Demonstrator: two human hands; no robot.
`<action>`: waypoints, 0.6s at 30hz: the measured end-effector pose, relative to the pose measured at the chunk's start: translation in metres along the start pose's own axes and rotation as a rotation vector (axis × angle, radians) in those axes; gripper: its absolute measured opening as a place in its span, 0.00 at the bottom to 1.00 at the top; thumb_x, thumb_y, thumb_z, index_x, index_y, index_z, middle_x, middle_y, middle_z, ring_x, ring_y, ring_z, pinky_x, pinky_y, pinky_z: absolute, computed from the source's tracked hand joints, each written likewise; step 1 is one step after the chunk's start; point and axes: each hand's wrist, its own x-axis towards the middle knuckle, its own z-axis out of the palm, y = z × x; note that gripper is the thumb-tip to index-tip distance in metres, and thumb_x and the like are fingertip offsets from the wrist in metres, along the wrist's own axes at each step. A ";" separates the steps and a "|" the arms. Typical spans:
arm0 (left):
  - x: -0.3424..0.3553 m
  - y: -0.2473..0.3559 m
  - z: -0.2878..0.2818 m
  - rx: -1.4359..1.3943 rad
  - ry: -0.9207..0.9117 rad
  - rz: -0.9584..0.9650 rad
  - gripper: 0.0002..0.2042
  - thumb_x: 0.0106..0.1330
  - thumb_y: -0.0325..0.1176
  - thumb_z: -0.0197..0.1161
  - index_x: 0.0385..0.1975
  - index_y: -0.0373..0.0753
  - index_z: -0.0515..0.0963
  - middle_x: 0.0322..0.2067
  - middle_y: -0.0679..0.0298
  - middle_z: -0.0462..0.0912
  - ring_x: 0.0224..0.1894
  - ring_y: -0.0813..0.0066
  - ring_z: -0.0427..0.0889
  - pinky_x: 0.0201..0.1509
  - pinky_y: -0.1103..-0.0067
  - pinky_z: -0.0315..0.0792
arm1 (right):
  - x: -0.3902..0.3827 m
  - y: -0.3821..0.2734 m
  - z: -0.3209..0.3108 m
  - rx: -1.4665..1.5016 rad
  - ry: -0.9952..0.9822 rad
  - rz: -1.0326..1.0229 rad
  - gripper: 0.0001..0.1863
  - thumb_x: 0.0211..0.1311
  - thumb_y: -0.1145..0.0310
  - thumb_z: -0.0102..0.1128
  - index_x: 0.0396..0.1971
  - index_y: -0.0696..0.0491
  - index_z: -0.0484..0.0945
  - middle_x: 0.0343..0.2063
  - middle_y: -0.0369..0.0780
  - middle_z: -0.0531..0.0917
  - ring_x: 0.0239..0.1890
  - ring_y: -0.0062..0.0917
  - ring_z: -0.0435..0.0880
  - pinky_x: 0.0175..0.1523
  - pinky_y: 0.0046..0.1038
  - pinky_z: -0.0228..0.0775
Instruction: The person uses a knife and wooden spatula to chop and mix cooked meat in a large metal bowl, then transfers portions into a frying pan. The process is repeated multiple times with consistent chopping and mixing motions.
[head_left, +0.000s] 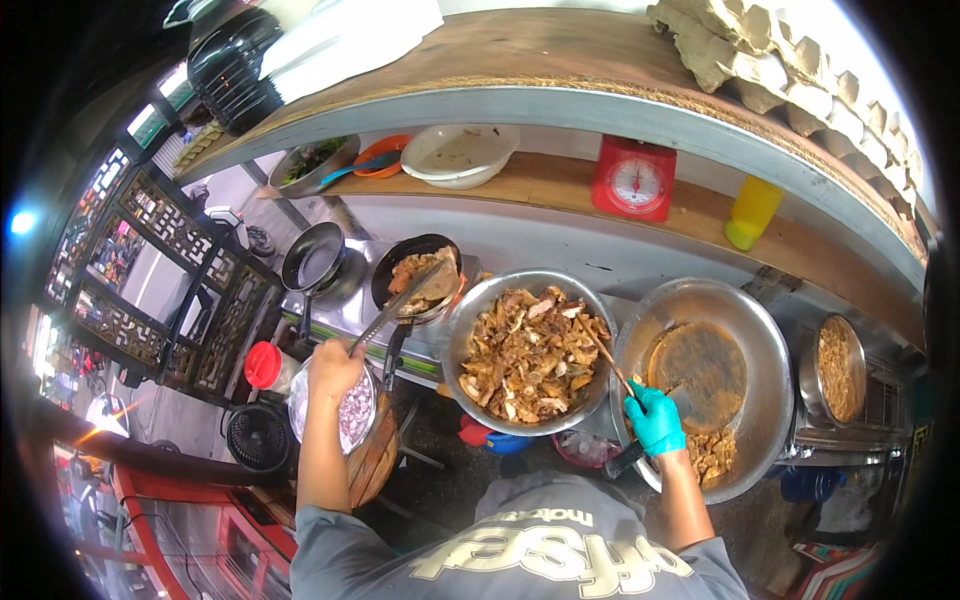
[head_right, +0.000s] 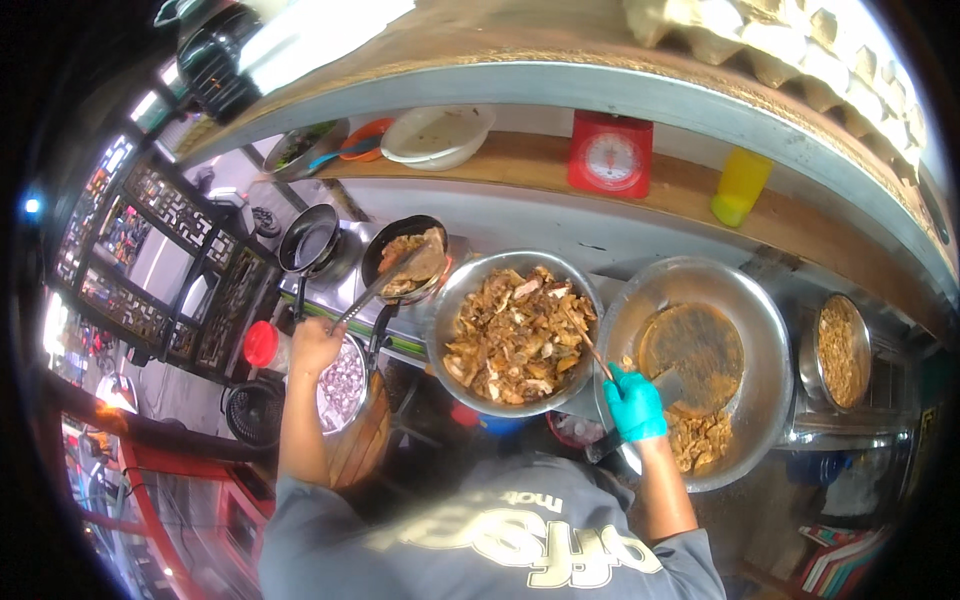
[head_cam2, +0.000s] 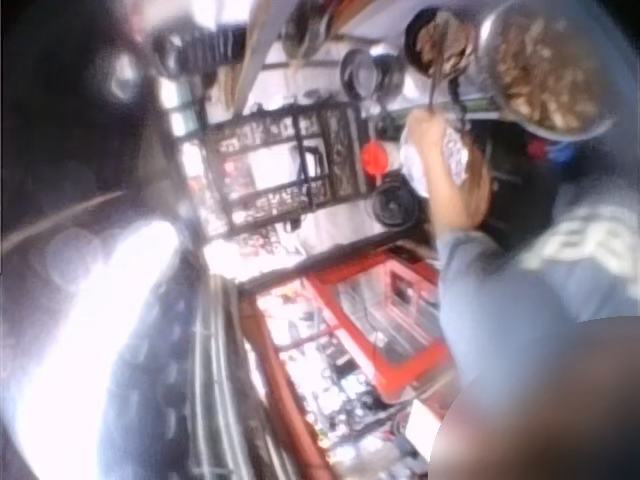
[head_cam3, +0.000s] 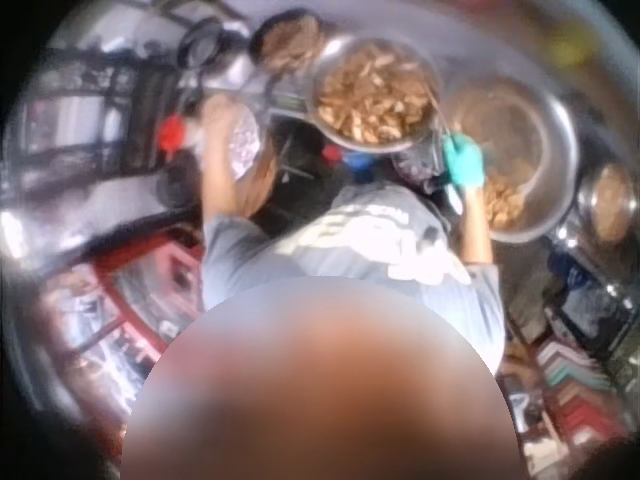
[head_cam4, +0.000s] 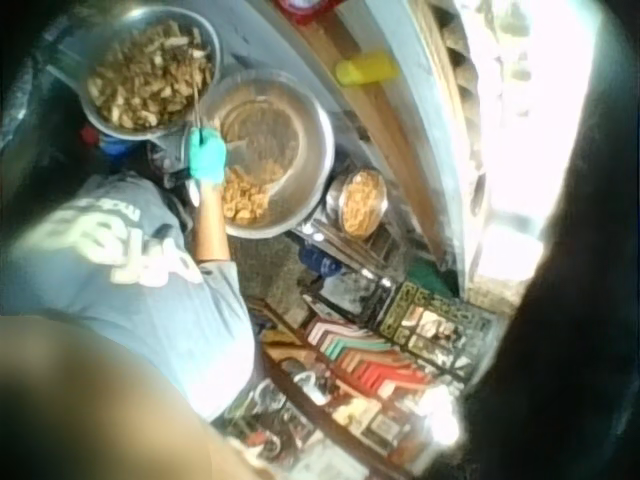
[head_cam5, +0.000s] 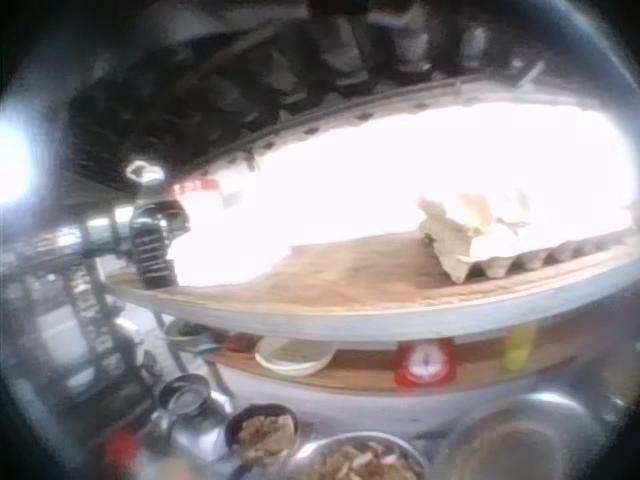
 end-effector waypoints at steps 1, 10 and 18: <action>0.003 0.000 -0.009 -0.045 0.038 0.012 0.16 0.61 0.42 0.63 0.29 0.31 0.82 0.31 0.40 0.83 0.39 0.38 0.81 0.48 0.55 0.74 | 0.012 -0.009 -0.002 -0.014 0.033 -0.141 0.19 0.65 0.61 0.58 0.54 0.52 0.79 0.34 0.53 0.82 0.39 0.48 0.83 0.43 0.44 0.74; 0.019 -0.034 -0.013 0.353 0.004 0.013 0.08 0.57 0.31 0.59 0.29 0.36 0.84 0.34 0.49 0.86 0.39 0.49 0.86 0.45 0.60 0.79 | 0.141 -0.188 0.049 -0.485 -0.116 -0.659 0.19 0.65 0.72 0.49 0.55 0.56 0.72 0.39 0.52 0.84 0.36 0.45 0.86 0.38 0.46 0.78; 0.040 -0.033 0.006 0.358 -0.105 0.074 0.08 0.58 0.28 0.58 0.31 0.36 0.84 0.35 0.51 0.86 0.40 0.52 0.87 0.47 0.64 0.80 | 0.241 -0.308 0.160 -0.853 -0.343 -0.666 0.13 0.54 0.72 0.58 0.38 0.52 0.87 0.40 0.46 0.87 0.42 0.44 0.86 0.44 0.40 0.80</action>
